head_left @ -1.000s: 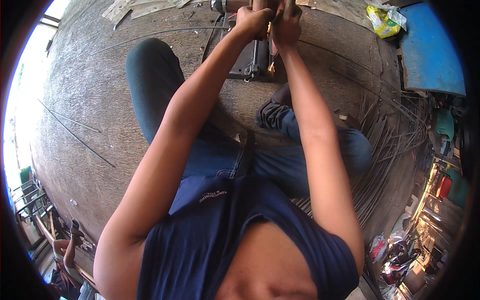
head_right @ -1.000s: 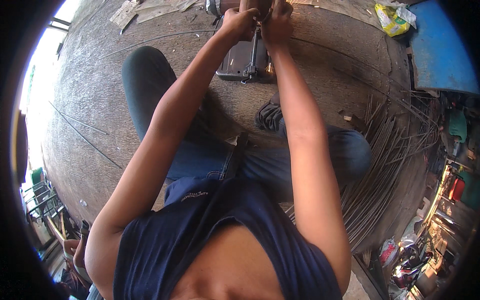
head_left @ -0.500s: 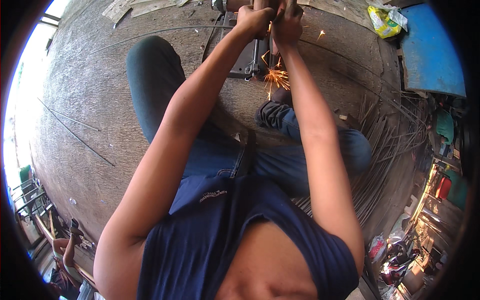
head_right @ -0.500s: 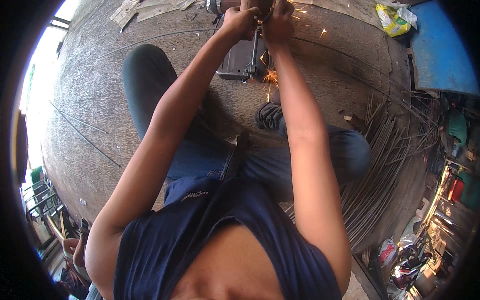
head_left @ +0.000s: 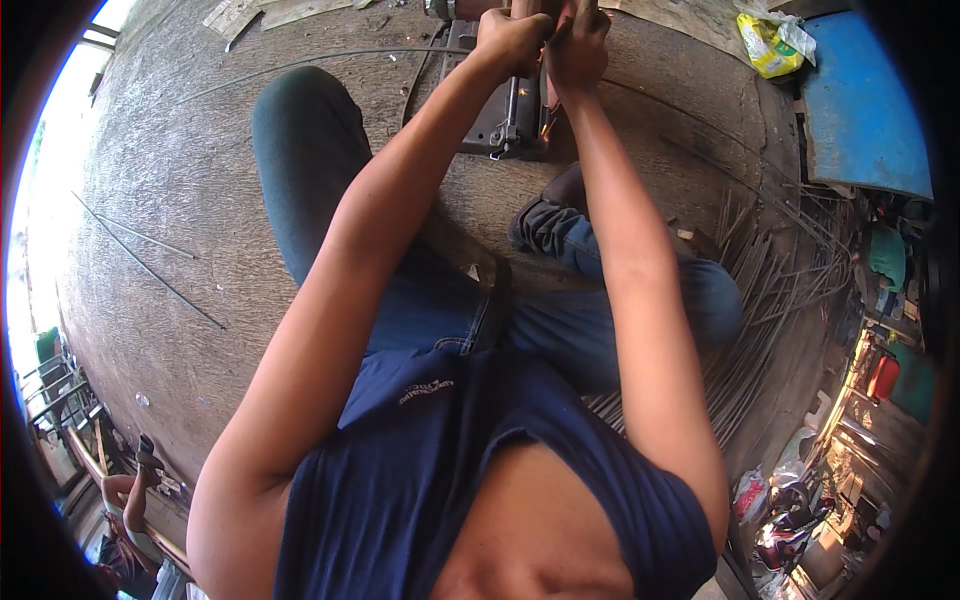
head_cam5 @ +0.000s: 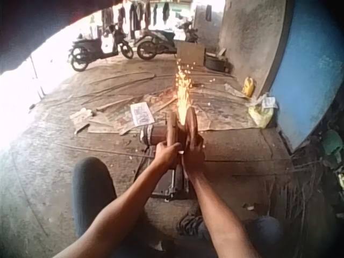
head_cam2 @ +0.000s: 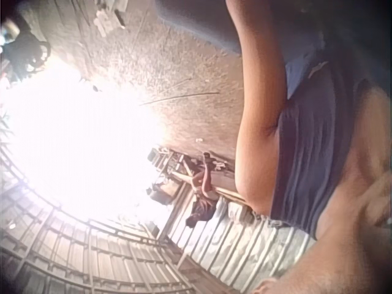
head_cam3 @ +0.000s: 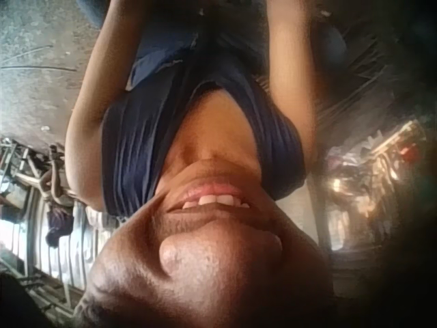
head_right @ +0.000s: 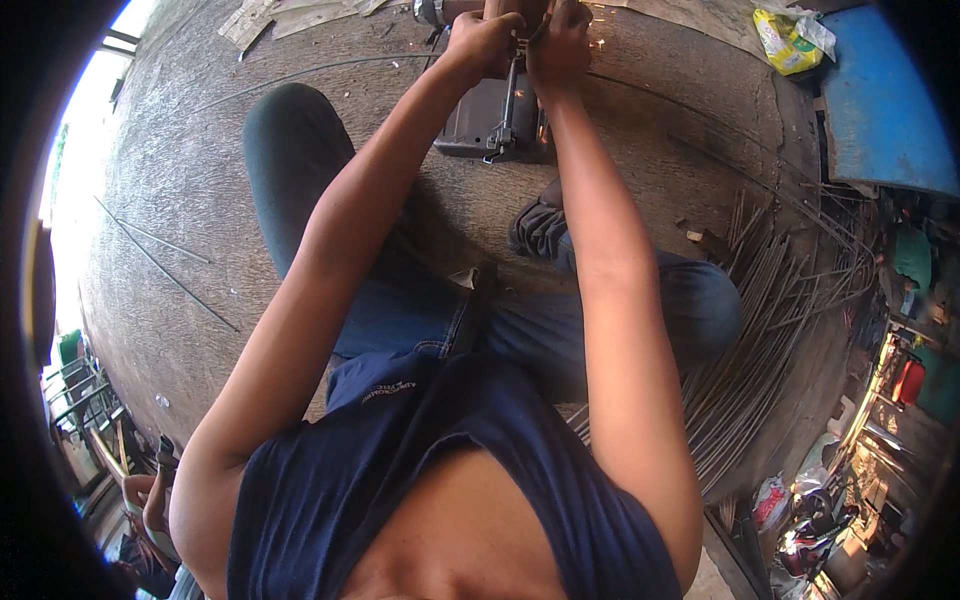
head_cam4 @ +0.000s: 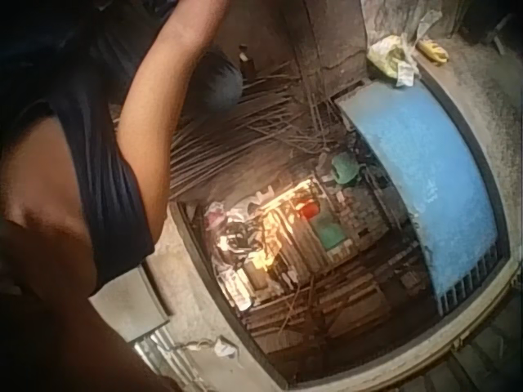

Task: Use a chop saw to cut long metal rods into smaller pieces.

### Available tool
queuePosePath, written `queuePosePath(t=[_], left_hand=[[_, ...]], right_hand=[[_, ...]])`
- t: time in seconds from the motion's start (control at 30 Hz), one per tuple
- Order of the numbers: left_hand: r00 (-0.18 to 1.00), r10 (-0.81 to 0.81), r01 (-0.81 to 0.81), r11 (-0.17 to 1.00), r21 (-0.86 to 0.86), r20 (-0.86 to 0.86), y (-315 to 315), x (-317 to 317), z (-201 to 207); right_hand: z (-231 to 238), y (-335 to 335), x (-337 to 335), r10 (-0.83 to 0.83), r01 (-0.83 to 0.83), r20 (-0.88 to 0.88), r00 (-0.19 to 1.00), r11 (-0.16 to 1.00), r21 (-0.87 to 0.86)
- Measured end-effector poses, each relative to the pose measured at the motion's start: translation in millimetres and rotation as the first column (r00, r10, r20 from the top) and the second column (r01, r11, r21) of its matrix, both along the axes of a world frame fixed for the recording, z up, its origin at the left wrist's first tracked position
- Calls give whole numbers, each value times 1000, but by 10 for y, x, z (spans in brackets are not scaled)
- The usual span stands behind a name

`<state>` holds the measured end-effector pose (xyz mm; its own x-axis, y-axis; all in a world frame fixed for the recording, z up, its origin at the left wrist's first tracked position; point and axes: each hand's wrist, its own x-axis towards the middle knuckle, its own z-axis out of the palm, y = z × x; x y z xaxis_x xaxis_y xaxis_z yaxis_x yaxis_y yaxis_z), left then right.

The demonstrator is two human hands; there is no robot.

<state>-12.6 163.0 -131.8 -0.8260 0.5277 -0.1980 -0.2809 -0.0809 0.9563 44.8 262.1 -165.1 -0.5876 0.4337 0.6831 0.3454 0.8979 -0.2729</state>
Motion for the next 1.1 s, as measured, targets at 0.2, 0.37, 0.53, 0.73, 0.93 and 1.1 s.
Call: queuePosePath(t=[0.2, 0.37, 0.53, 0.73, 0.93, 1.1], left_hand=[[1000, -4, 5, 998, -58, 11, 8, 43, 53], [995, 89, -90, 996, -18, -50, 60, -56, -110], [1000, 21, -20, 999, -45, 21, 65, -48, -100], [999, 12, -7, 993, -114, 46, 11, 53, 80], [1000, -1, 3, 998, -65, 32, 20, -1, -5], [996, 56, -59, 997, -44, -66, 18, -26, -95]], right_hand=[[-67, 32, 7, -84, 105, 184, 979, 989, -108], [0, -48, 31, 57, -58, -4, 998, 998, -40], [3, -16, 20, 39, -42, -32, 999, 996, -82], [-30, 15, 44, 38, -37, -18, 999, 999, 34], [-5, -10, 46, -1, 4, 102, 995, 1000, -28], [272, -207, 125, 92, -68, 76, 993, 960, -272]])
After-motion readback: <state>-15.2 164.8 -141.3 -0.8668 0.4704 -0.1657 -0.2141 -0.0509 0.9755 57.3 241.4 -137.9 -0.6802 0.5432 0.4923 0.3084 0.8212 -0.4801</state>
